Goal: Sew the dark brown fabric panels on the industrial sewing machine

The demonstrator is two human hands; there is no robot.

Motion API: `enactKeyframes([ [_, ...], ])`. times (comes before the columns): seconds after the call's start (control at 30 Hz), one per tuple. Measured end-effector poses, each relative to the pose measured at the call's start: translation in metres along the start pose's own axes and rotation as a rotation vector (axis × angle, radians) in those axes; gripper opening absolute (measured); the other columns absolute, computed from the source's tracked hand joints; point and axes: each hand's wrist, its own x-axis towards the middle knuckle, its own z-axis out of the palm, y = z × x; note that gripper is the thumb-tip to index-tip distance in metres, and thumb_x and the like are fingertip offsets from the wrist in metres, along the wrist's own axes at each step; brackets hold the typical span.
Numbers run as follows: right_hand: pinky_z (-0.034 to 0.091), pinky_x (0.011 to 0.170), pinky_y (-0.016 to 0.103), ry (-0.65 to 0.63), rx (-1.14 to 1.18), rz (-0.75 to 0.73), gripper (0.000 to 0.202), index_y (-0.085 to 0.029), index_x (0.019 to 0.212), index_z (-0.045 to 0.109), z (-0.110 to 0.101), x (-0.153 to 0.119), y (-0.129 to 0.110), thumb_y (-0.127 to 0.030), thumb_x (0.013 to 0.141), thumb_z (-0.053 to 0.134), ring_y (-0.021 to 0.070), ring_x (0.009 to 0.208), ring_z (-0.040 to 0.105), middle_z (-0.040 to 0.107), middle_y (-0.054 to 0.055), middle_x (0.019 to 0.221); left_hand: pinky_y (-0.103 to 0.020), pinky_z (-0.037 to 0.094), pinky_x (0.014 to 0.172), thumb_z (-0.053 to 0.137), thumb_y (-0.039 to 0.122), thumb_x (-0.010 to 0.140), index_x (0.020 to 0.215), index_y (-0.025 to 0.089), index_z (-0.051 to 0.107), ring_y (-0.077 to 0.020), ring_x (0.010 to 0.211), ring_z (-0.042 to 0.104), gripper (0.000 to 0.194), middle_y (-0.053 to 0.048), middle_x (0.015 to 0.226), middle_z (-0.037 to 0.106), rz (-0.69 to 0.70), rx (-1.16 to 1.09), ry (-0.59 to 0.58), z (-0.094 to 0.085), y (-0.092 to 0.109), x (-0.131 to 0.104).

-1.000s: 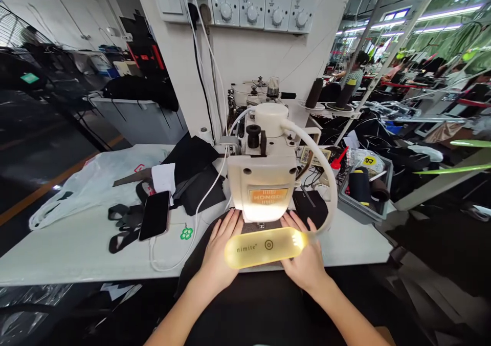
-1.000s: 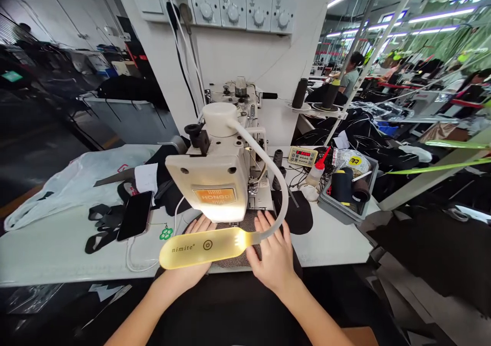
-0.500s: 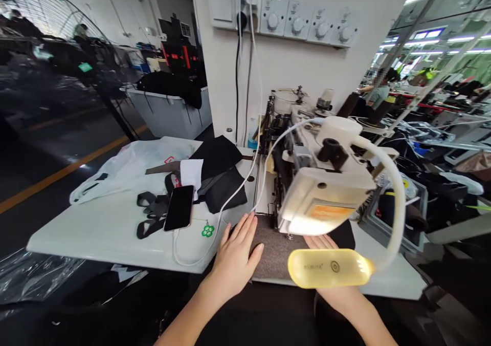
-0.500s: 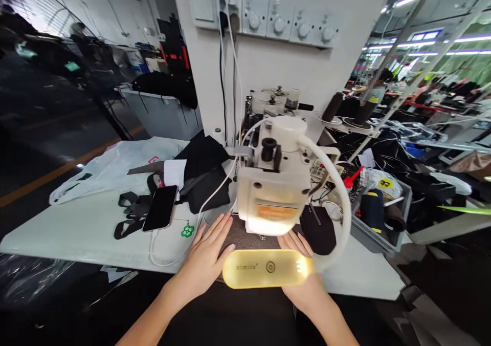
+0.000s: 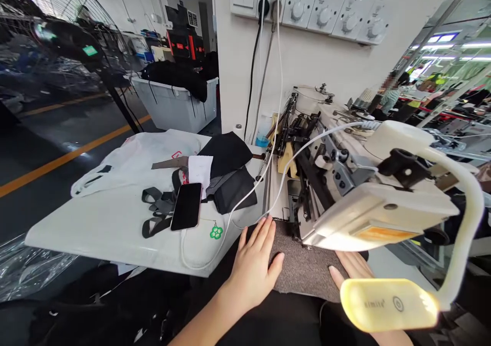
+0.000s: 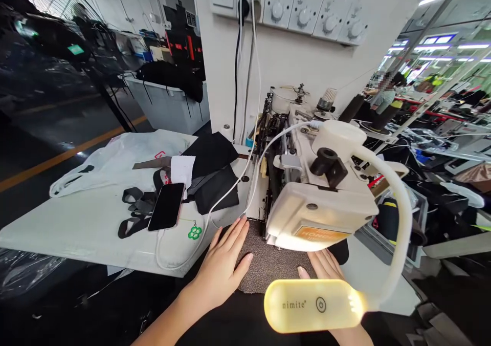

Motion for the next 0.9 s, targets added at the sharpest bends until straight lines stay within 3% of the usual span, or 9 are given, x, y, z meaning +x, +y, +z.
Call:
enactKeyframes([
  [0.27,0.043,0.094,0.049,-0.031,-0.033,0.101,0.06,-0.018,0.143,0.016,-0.001,0.003,-0.006,-0.033,0.089,0.037,0.0308,0.114,0.051,0.05,0.014,0.128,-0.052,0.027,0.106,0.03,0.035,0.09,0.141,0.016,0.017,-0.0247,0.135,0.022,0.056,-0.009,0.147,0.022,0.025,0.005,0.021,0.001,-0.002,0.001],
  [0.57,0.045,0.091,0.05,-0.004,-0.022,0.072,0.061,-0.019,0.143,0.016,0.0,0.004,-0.006,-0.03,0.088,0.04,0.0308,0.115,0.05,0.054,0.013,0.124,-0.051,0.028,0.105,0.03,0.03,0.088,0.14,0.015,0.02,-0.0242,0.134,0.023,0.055,-0.008,0.147,0.022,0.014,0.038,-0.004,0.0,-0.001,0.002],
  [0.73,0.046,0.093,0.046,0.057,0.032,0.093,0.06,-0.022,0.142,0.019,0.0,0.007,-0.007,-0.031,0.088,0.042,0.0285,0.116,0.05,0.051,0.01,0.128,-0.042,0.035,0.102,0.036,0.019,0.08,0.135,0.014,0.033,-0.0237,0.128,0.034,0.055,-0.009,0.142,0.034,-0.04,0.051,0.018,-0.005,0.007,0.006],
  [0.9,0.046,0.093,0.045,0.018,0.048,0.065,0.056,-0.019,0.139,0.027,-0.006,0.017,-0.008,-0.025,0.085,0.039,0.0275,0.119,0.047,0.048,0.01,0.132,-0.041,0.041,0.095,0.034,0.017,0.08,0.128,0.012,0.044,-0.0249,0.117,0.047,0.05,-0.01,0.134,0.046,-0.087,0.101,0.082,-0.002,0.016,0.01],
])
